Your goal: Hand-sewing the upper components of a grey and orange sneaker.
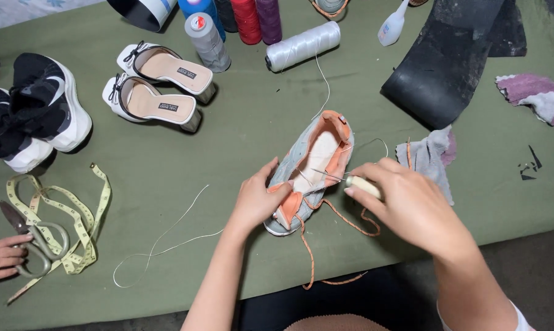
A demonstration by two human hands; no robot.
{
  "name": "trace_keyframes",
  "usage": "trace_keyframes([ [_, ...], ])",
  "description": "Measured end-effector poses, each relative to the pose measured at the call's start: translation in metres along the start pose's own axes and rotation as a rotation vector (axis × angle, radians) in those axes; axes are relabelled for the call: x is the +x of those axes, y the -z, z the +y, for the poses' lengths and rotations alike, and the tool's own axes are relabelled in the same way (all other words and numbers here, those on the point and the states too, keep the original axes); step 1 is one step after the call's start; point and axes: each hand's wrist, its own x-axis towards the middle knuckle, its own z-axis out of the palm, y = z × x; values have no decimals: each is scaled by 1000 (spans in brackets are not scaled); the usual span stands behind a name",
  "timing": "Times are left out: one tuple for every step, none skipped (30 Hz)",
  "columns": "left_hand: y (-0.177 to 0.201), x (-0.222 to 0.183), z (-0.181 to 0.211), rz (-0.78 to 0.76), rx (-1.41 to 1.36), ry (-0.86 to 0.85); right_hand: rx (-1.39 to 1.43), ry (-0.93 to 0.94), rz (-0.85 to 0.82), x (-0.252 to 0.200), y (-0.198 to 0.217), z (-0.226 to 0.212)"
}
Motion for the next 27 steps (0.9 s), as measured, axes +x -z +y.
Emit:
trace_keyframes([
  [-6,4,-4,0,0,0,0,0,0,5,-7,-1],
  [-11,7,-8,48,-3,-38,-55,12,6,9,-13,-3],
  [-16,11,-12,94,-5,-78,-107,23,12,14,-20,-4],
  [-22,9,-14,93,-4,-78,-106,22,12,14,-24,-6],
  [-28,8,-15,168,45,-130,-129,16,51,15,-29,-7],
  [-34,7,-17,244,95,-182,-151,11,89,15,-33,-9],
  [-41,5,-19,244,94,-181,-152,12,89,11,-34,-11],
  [-48,3,-20,331,101,-222,-173,-13,110,6,-36,-13],
  [-55,0,-22,417,110,-264,-192,-40,132,1,-38,-15],
  [-62,-1,-25,416,111,-265,-191,-40,132,0,-45,-12],
  [-71,-2,-27,523,130,-326,-234,-30,192,-2,-52,-9],
  [-79,-4,-28,630,148,-387,-277,-19,251,-4,-59,-5],
  [-86,-4,-31,627,148,-389,-277,-23,251,-7,-65,-1],
  [-92,-3,-33,725,161,-462,-357,40,397,-11,-72,2],
  [-99,-3,-35,824,175,-534,-437,103,543,-14,-78,5],
  [-98,-4,-33,822,174,-534,-437,101,542,-17,-77,4],
  [-97,-6,-31,808,188,-544,-445,144,609,-21,-76,2],
  [-97,-7,-30,793,201,-553,-452,188,676,-26,-75,1],
  [-93,-7,-26,790,201,-554,-451,185,674,-23,-78,3],
  [-89,-6,-23,728,209,-524,-436,199,637,-21,-80,6],
  [-85,-6,-19,666,218,-496,-420,212,600,-19,-83,9],
  [-81,-1,-19,661,220,-498,-418,208,599,-15,-88,13],
  [-75,4,-18,548,212,-399,-417,171,542,-10,-94,17],
  [-70,9,-18,434,203,-300,-416,134,484,-5,-99,21],
  [-63,9,-13,434,205,-302,-415,133,486,-5,-94,19],
  [-57,9,-9,365,231,-281,-356,77,366,-4,-90,17],
  [-51,8,-6,294,255,-257,-297,21,242,-5,-86,14],
])
